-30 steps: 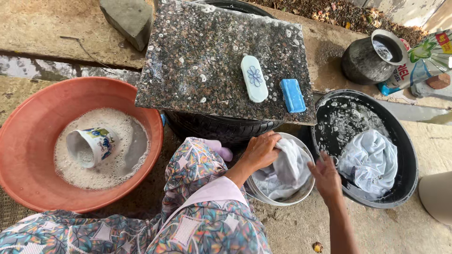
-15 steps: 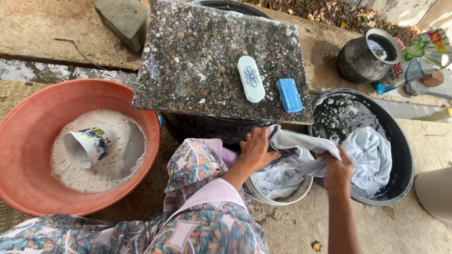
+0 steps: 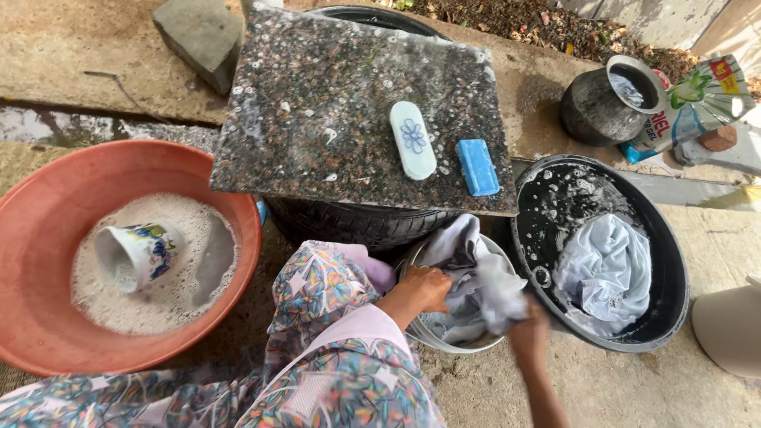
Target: The person washes a white garment by hand using a bar of soap, scrubbing the fabric against a textured stone surface, and then wringing it out before placing it into a bucket.
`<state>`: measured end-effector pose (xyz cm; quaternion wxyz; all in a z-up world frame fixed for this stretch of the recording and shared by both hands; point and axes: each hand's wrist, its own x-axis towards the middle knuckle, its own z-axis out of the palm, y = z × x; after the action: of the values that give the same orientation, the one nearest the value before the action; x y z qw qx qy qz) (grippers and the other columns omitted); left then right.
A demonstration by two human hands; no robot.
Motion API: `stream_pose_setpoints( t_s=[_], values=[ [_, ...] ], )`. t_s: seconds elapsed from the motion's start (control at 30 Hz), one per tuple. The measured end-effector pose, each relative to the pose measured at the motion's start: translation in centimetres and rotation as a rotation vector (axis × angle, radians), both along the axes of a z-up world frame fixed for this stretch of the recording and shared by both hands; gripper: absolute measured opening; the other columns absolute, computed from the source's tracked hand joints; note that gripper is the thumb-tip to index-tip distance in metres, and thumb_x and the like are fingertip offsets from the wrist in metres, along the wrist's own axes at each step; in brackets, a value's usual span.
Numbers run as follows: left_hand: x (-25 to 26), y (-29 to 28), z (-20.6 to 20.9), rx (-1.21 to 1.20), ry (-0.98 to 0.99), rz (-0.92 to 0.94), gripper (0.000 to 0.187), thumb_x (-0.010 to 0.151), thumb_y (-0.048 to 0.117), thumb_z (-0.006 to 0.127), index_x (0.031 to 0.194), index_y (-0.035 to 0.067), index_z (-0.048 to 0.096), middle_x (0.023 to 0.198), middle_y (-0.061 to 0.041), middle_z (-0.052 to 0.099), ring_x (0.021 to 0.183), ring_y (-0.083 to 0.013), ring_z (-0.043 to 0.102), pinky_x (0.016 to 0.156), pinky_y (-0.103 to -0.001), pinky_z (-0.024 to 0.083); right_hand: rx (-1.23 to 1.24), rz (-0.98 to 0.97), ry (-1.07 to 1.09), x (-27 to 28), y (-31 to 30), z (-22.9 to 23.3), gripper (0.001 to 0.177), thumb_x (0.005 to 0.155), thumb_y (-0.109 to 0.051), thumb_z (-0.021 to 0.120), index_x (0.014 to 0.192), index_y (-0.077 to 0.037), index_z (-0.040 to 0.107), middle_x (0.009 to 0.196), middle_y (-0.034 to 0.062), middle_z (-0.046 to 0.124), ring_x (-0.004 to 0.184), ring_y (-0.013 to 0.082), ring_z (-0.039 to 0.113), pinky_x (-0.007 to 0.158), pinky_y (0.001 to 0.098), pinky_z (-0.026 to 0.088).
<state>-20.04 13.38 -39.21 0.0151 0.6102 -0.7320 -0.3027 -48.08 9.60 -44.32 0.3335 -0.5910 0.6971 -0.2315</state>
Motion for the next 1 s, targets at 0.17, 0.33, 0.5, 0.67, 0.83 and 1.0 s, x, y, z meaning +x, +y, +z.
stream_pose_setpoints(
  t_s=[0.17, 0.33, 0.5, 0.67, 0.83, 1.0],
  values=[
    [-0.2, -0.3, -2.0, -0.138, -0.024, 0.015, 0.062, 0.072, 0.047, 0.088, 0.121, 0.014, 0.069, 0.131, -0.013, 0.063, 0.122, -0.0344, 0.06, 0.096, -0.059, 0.046, -0.117, 0.82, 0.814, 4.3, 3.3, 0.7, 0.073, 0.083, -0.008, 0.072, 0.149, -0.036, 0.057, 0.113, 0.0185, 0.067, 0.092, 0.0272, 0.065, 0.077, 0.0389, 0.055],
    [0.3, -0.7, -1.9, 0.061, -0.052, -0.028, 0.055, 0.077, 0.038, 0.087, 0.122, 0.009, 0.073, 0.128, -0.014, 0.071, 0.12, -0.0321, 0.068, 0.096, -0.047, 0.056, 0.498, 0.739, 0.156, 5.4, -0.9, 7.5, 0.051, 0.084, -0.036, 0.071, 0.134, -0.031, 0.067, 0.117, 0.0082, 0.079, 0.106, 0.0216, 0.076, 0.092, 0.0398, 0.063],
    [0.4, -0.1, -1.1, 0.071, -0.031, -0.068, 0.042, 0.084, 0.033, 0.079, 0.119, 0.011, 0.076, 0.125, -0.014, 0.073, 0.117, -0.0321, 0.069, 0.095, -0.046, 0.055, -0.183, 0.422, 0.411, 7.7, -5.8, 5.3, 0.06, 0.081, -0.048, 0.081, 0.121, -0.006, 0.067, 0.113, 0.0204, 0.073, 0.102, 0.0368, 0.071, 0.084, 0.048, 0.057],
    [0.9, -0.3, -1.2, 0.072, 0.058, -0.15, 0.037, 0.085, 0.027, 0.07, 0.12, 0.019, 0.076, 0.124, -0.013, 0.072, 0.114, -0.0332, 0.067, 0.094, -0.046, 0.054, -0.421, 0.476, 0.406, 9.6, -8.5, 1.0, 0.06, 0.071, -0.037, 0.081, 0.116, 0.002, 0.071, 0.098, 0.0256, 0.072, 0.081, 0.0413, 0.069, 0.068, 0.0492, 0.058],
    [1.3, -0.6, 2.5, -0.029, 0.177, 0.159, 0.102, 0.07, 0.053, 0.083, 0.152, 0.012, 0.038, 0.155, -0.019, 0.042, 0.137, -0.0415, 0.046, 0.108, -0.068, 0.034, -0.024, 0.174, -0.341, 10.3, -5.7, 8.9, 0.018, 0.09, -0.011, 0.067, 0.105, -0.003, 0.073, 0.085, 0.0095, 0.075, 0.066, 0.0208, 0.068, 0.054, 0.0351, 0.059],
    [-1.0, 0.7, 3.0, -0.249, 0.602, 0.276, 0.131, 0.066, 0.053, 0.09, 0.156, -0.004, 0.015, 0.154, -0.028, 0.029, 0.144, -0.0487, 0.03, 0.103, -0.073, 0.026, 0.025, 0.136, -0.804, 12.4, -3.0, 15.1, 0.013, 0.094, -0.011, 0.065, 0.102, -0.003, 0.071, 0.083, 0.0056, 0.073, 0.061, 0.0119, 0.066, 0.053, 0.0276, 0.054]
  ],
)
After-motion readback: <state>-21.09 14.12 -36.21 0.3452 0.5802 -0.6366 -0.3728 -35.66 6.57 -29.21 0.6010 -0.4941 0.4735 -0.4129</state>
